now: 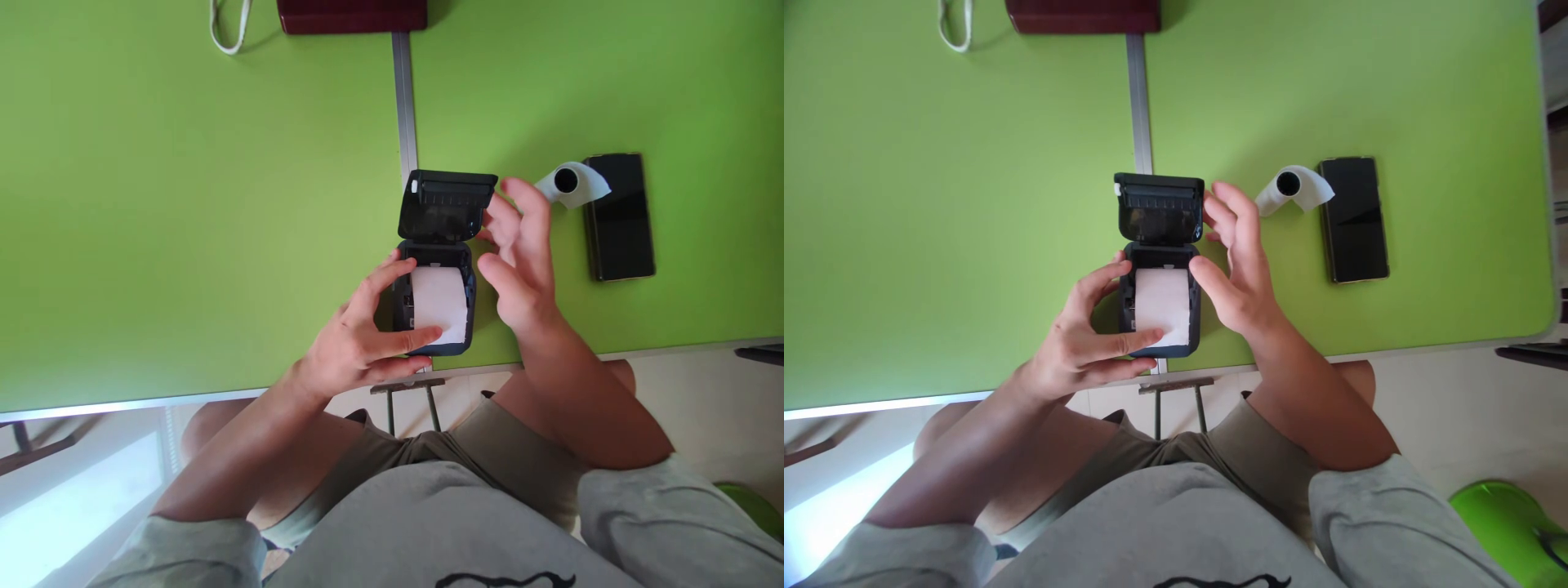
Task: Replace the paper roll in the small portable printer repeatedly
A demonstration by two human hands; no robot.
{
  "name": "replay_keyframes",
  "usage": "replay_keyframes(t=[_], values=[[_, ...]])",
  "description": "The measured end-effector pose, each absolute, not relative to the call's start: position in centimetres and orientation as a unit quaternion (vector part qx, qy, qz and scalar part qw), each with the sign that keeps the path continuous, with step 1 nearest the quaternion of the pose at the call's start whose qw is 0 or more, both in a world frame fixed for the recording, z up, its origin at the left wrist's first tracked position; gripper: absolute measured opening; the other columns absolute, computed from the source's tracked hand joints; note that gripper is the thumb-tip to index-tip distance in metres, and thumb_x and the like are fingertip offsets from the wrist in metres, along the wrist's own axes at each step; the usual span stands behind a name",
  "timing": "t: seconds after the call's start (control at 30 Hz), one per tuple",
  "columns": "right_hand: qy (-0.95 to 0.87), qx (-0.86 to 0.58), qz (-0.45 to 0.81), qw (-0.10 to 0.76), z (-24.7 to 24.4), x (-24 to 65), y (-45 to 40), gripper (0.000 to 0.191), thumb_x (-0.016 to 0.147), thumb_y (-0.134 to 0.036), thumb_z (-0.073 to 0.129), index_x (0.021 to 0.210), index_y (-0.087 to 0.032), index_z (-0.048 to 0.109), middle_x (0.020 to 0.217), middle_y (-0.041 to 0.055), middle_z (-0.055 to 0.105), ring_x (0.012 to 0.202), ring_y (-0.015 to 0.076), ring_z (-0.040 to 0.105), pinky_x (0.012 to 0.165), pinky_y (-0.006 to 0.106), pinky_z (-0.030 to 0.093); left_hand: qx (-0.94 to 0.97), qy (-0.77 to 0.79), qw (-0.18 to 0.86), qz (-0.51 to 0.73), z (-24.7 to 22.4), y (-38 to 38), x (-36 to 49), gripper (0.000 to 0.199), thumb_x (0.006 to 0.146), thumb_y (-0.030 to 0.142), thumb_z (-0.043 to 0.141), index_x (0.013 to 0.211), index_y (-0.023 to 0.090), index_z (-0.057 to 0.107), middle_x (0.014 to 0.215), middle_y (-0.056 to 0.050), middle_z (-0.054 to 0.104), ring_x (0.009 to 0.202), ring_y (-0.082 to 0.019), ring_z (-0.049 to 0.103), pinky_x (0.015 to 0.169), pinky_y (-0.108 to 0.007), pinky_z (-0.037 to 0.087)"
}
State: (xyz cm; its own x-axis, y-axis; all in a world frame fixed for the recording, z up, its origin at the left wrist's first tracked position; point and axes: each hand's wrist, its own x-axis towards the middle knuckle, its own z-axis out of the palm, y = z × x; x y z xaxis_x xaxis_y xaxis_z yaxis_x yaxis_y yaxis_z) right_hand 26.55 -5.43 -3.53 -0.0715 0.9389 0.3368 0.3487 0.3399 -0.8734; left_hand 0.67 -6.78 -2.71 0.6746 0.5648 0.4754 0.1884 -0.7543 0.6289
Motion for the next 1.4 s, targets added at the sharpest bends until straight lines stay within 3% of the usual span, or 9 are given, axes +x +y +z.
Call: replay_keyframes(t=[0.1, 0.23, 0.4, 0.6, 0.8, 0.93, 1.07, 1.23, 1.4], values=[[-0.637, -0.488, 0.278, 0.528, -3.7, 26.7, -5.1, 0.057, 0.097, -0.064, 0.035, 0.145, -0.033, 0.032, 0.128, 0.0132, 0.073, 0.123, 0.0291, 0.07, 0.095, 0.051, 0.059, 0.869, 0.216, 0.286, 0.342, -2.6, -6.9, 0.7, 0.04, 0.089, 0.035, 0.081, 0.128, 0.03, 0.072, 0.169, -0.008, 0.028, 0.159, -0.041, 0.035, 0.126, -0.062, 0.046], [-0.592, -0.487, 0.286, 0.575, -4.1, 27.0, -4.8, 0.041, 0.101, -0.054, 0.03, 0.13, -0.032, 0.049, 0.103, 0.0091, 0.076, 0.104, 0.027, 0.074, 0.082, 0.045, 0.059, 0.862, 0.224, 0.295, 0.347, -2.4, -7.1, 0.8, 0.04, 0.087, 0.032, 0.083, 0.126, 0.029, 0.073, 0.165, -0.009, 0.029, 0.156, -0.04, 0.04, 0.125, -0.06, 0.049], [-0.57, -0.48, 0.33, 0.58, -4.0, 26.8, -5.1, 0.036, 0.103, -0.055, 0.038, 0.124, -0.032, 0.055, 0.111, 0.0066, 0.073, 0.107, 0.0238, 0.071, 0.085, 0.041, 0.057, 0.857, 0.22, 0.278, 0.375, -2.5, -7.2, 1.0, 0.039, 0.088, 0.032, 0.083, 0.124, 0.022, 0.071, 0.167, -0.01, 0.024, 0.156, -0.041, 0.039, 0.128, -0.059, 0.045], [-0.562, -0.457, 0.4, 0.562, -3.4, 26.4, -5.6, 0.036, 0.1, -0.057, 0.05, 0.12, -0.03, 0.062, 0.118, 0.0048, 0.069, 0.116, 0.0237, 0.065, 0.101, 0.044, 0.05, 0.866, 0.226, 0.279, 0.347, -2.7, -7.3, 0.7, 0.048, 0.086, 0.031, 0.085, 0.132, 0.029, 0.069, 0.18, 0.0, -0.004, 0.163, -0.051, 0.016, 0.119, -0.063, 0.052], [-0.6, -0.478, 0.404, 0.499, -2.3, 26.1, -6.0, 0.037, 0.094, -0.051, 0.067, 0.12, -0.026, 0.06, 0.12, 0.0064, 0.069, 0.114, 0.0225, 0.066, 0.1, 0.042, 0.051, 0.871, 0.232, 0.271, 0.339, -2.7, -7.2, 0.4, 0.048, 0.086, 0.033, 0.086, 0.131, 0.034, 0.069, 0.179, 0.004, 0.0, 0.164, -0.049, 0.015, 0.116, -0.062, 0.056], [-0.677, -0.482, 0.382, 0.405, -1.2, 26.0, -6.2, 0.047, 0.089, -0.051, 0.074, 0.124, -0.026, 0.057, 0.126, 0.0081, 0.068, 0.116, 0.0245, 0.067, 0.101, 0.043, 0.054, 0.875, 0.234, 0.262, 0.332, -2.8, -7.2, 0.4, 0.051, 0.088, 0.035, 0.084, 0.136, 0.037, 0.066, 0.176, 0.0, 0.006, 0.164, -0.047, 0.019, 0.117, -0.062, 0.056], [-0.705, -0.464, 0.381, 0.379, -0.6, 26.1, -6.0, 0.043, 0.091, -0.05, 0.073, 0.123, -0.025, 0.059, 0.13, 0.01, 0.068, 0.121, 0.026, 0.067, 0.105, 0.043, 0.054, 0.877, 0.231, 0.247, 0.343, -3.0, -7.2, 0.8, 0.057, 0.094, 0.039, 0.076, 0.147, 0.037, 0.056, 0.172, -0.006, 0.015, 0.164, -0.04, 0.023, 0.122, -0.058, 0.052], [-0.721, -0.453, 0.366, 0.374, -0.5, 26.0, -5.9, 0.038, 0.095, -0.049, 0.066, 0.124, -0.024, 0.06, 0.129, 0.0099, 0.069, 0.118, 0.0246, 0.067, 0.103, 0.041, 0.054, 0.878, 0.302, 0.234, 0.29, -2.7, -7.4, 1.2, 0.09, 0.094, 0.056, 0.069, 0.167, 0.024, 0.027, 0.167, -0.021, 0.027, 0.161, -0.044, 0.03, 0.122, -0.061, 0.048], [-0.709, -0.475, 0.37, 0.366, -0.4, 25.8, -6.1, 0.043, 0.097, -0.055, 0.062, 0.127, -0.024, 0.061, 0.129, 0.0099, 0.071, 0.116, 0.0249, 0.069, 0.102, 0.042, 0.054, 0.89, 0.316, 0.213, 0.25, -2.4, -7.3, 1.2, 0.1, 0.09, 0.059, 0.072, 0.17, 0.025, 0.021, 0.176, -0.022, 0.015, 0.161, -0.048, 0.029, 0.12, -0.061, 0.049]])
